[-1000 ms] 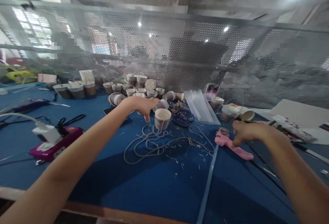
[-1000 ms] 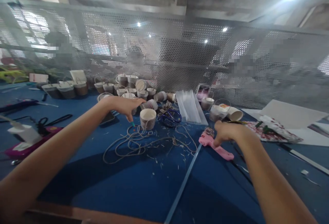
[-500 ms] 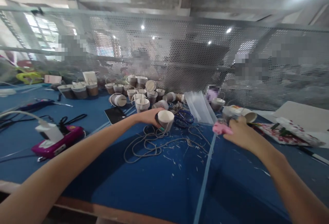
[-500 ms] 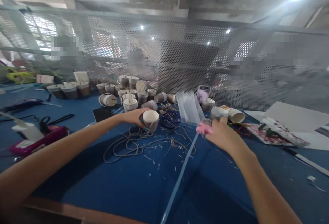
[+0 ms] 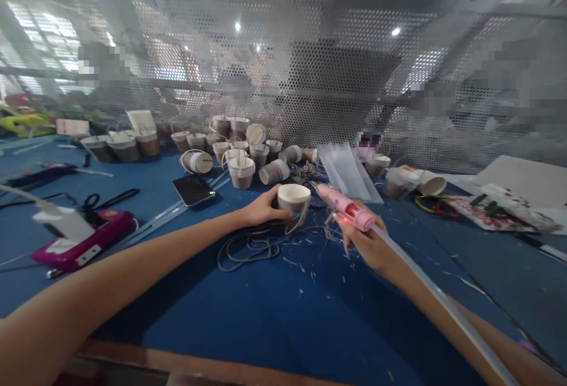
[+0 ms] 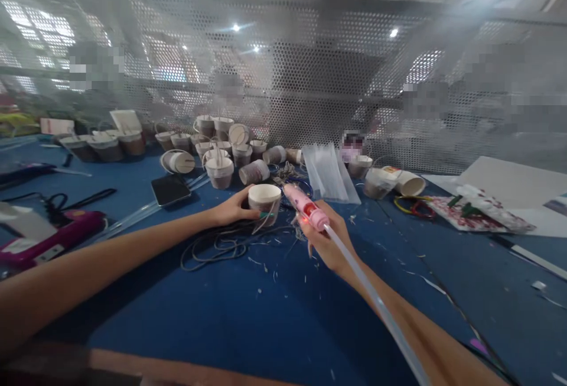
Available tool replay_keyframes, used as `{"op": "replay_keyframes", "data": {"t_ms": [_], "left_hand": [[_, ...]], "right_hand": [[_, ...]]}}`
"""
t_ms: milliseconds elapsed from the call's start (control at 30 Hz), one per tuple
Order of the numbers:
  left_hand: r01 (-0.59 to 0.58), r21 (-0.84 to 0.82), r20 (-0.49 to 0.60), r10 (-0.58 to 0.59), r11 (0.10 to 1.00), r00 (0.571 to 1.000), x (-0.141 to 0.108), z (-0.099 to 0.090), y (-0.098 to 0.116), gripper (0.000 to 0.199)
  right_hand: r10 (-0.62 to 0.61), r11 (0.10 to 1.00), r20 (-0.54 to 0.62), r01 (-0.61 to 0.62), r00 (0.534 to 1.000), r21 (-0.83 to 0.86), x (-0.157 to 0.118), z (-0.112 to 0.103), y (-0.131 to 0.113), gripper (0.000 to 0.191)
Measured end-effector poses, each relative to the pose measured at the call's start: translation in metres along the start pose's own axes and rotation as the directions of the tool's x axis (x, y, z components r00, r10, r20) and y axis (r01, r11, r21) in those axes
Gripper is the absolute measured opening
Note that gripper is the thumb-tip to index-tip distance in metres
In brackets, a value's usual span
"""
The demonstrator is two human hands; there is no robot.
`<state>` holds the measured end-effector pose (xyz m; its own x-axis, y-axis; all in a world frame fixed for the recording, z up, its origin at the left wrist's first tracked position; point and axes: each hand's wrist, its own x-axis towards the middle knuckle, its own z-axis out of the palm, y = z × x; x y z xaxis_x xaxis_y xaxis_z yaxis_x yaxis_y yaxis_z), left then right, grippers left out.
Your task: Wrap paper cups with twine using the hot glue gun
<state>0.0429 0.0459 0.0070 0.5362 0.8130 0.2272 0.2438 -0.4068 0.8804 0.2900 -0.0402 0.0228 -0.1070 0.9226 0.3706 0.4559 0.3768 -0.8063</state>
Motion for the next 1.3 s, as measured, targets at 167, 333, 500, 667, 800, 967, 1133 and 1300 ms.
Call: {"op": "replay_keyframes", "data": {"t_ms": [167,333,500,667,800,967,1133,1300], "left_hand": [[-0.046,0.142,-0.026,0.050,0.989,0.998,0.000,0.001,-0.001,0.064],[-0.005,0.220,-0.088,0.025,0.976,0.996,-0.001,0.000,0.001,0.060],[0.013,0.223,-0.102,0.010,0.975,0.995,0.000,0.002,-0.001,0.063],[-0.042,0.243,-0.087,0.065,0.969,0.994,-0.001,0.002,-0.002,0.061],[-0.052,0.247,-0.093,0.077,0.968,0.993,-0.001,0.003,-0.002,0.060],[-0.052,0.238,-0.092,0.076,0.970,0.993,0.000,0.003,-0.003,0.059],[-0.027,0.251,-0.102,0.054,0.968,0.993,-0.001,0.003,-0.002,0.061],[-0.006,0.259,-0.108,0.035,0.966,0.994,-0.001,0.004,-0.002,0.062]], "right_hand": [[0.084,0.939,0.024,-0.088,0.996,0.331,-0.005,0.008,0.008,0.038],[0.077,0.944,0.051,-0.089,0.996,0.319,-0.005,0.006,0.010,0.034],[0.007,0.968,0.105,-0.033,0.994,0.250,-0.006,0.012,0.004,0.032],[-0.002,0.969,0.114,-0.026,0.994,0.244,-0.006,0.017,0.003,0.034],[-0.002,0.974,0.105,-0.022,0.994,0.228,-0.005,0.017,0.005,0.034],[0.028,0.969,0.122,-0.057,0.992,0.241,-0.005,0.017,0.005,0.033],[0.002,0.974,0.076,-0.020,0.997,0.227,-0.004,0.018,0.004,0.027],[0.019,0.971,0.073,-0.036,0.997,0.235,-0.004,0.018,0.005,0.024]]}}
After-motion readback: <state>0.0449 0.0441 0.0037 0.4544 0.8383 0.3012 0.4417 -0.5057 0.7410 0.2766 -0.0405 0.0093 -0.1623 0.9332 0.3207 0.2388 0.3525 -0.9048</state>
